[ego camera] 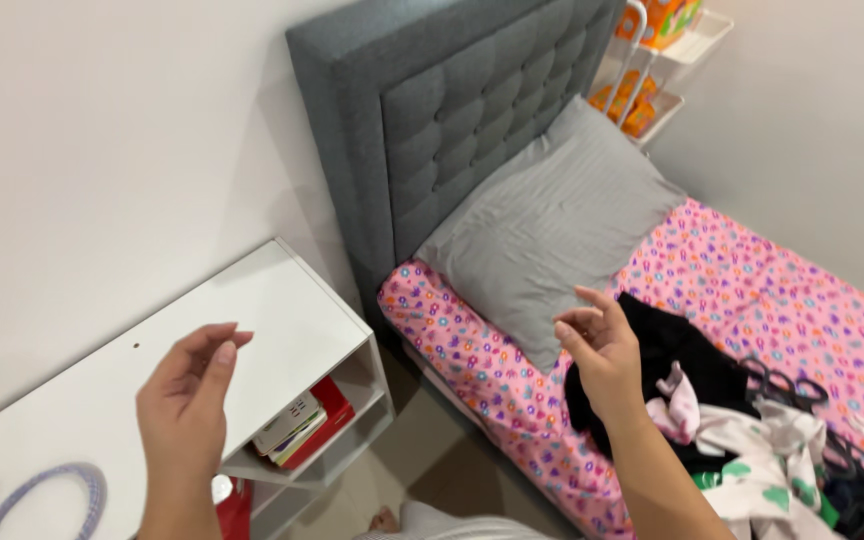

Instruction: The person uses a vacuum cleaner to clean the floor, then coils the power cable and secures it to the vacuum. The person then moves a small pink and white child's desk and chair into position against a wall.

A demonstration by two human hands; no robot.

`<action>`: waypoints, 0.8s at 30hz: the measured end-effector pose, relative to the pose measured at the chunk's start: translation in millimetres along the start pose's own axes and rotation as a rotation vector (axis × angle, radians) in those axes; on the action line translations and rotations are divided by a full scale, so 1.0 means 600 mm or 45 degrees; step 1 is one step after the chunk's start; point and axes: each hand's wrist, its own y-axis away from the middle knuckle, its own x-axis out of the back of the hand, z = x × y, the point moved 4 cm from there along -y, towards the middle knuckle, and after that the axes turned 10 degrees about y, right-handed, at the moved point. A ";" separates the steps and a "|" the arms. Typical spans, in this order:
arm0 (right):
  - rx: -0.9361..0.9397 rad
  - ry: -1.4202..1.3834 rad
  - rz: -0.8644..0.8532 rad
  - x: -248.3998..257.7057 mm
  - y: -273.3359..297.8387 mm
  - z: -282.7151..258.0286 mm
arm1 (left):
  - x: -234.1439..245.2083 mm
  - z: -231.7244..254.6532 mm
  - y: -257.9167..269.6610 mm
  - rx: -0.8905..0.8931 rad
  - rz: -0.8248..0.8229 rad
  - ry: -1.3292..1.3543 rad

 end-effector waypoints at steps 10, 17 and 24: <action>0.003 -0.081 -0.234 0.120 0.085 -0.008 | -0.179 -0.057 0.221 0.186 -0.024 0.166; -0.020 0.045 -0.105 0.239 0.155 -0.005 | -0.186 0.072 0.335 -0.112 0.030 0.089; -0.024 -0.235 -0.061 0.321 0.292 -0.014 | -0.055 0.136 0.513 -0.215 0.309 0.379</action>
